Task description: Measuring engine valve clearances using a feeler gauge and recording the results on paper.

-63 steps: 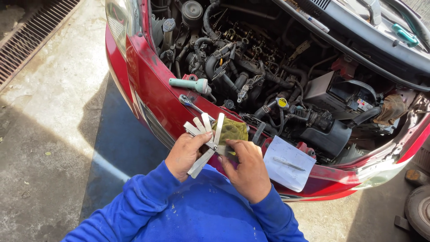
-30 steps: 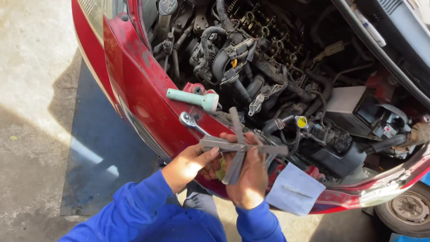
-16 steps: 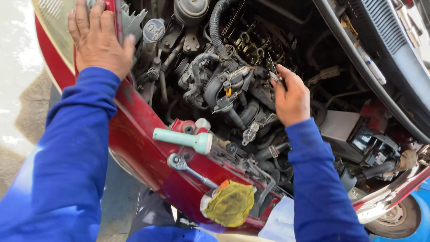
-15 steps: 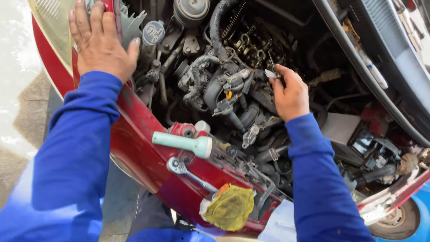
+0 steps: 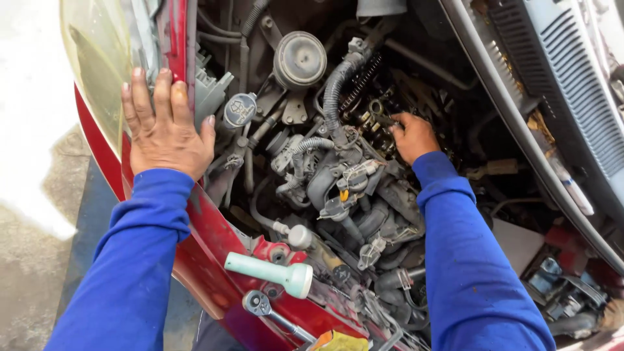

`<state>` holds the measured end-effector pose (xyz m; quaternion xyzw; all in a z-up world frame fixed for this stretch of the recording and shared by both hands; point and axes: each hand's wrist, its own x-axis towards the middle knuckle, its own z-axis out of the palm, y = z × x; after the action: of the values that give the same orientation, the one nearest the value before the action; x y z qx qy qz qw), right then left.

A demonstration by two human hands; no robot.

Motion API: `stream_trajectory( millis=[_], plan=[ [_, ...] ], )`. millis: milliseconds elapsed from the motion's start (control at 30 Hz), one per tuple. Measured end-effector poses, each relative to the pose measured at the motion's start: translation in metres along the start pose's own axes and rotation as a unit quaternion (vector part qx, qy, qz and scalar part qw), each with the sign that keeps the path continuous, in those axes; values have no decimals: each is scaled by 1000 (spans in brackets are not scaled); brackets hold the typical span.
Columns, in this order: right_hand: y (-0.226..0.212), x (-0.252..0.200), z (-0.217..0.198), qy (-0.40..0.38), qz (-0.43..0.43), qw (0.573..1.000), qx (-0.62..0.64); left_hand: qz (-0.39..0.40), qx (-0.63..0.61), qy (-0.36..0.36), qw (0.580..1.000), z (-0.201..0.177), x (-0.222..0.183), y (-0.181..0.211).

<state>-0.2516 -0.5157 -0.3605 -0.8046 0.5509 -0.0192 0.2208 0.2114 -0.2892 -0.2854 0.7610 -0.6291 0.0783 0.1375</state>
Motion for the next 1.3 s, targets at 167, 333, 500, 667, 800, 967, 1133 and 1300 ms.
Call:
stream_trajectory(
  millis=[167,333,500,667,800,967,1133,1300],
  plan=[
    [-8,4,17,-38,64,997,-1,2,-9,-2,1000,-8,1,3],
    [-39,2,5,-78,144,986,19,4,-11,5,1000,-10,0,2],
    [-55,5,-7,-102,181,977,39,4,6,2,1000,-8,-2,0],
    [-50,16,2,-105,196,974,42,4,-5,4,1000,-11,0,1],
    [-52,18,-4,-112,207,971,46,5,10,7,1000,-12,-1,1],
    [-92,3,-36,-167,231,958,32,3,10,5,1000,-9,-1,1],
    [-89,-15,-56,-161,222,961,21,-1,2,1,1000,-9,-2,1],
    [-93,-18,-62,-91,198,976,5,3,-8,6,1000,-7,0,1]
  ],
)
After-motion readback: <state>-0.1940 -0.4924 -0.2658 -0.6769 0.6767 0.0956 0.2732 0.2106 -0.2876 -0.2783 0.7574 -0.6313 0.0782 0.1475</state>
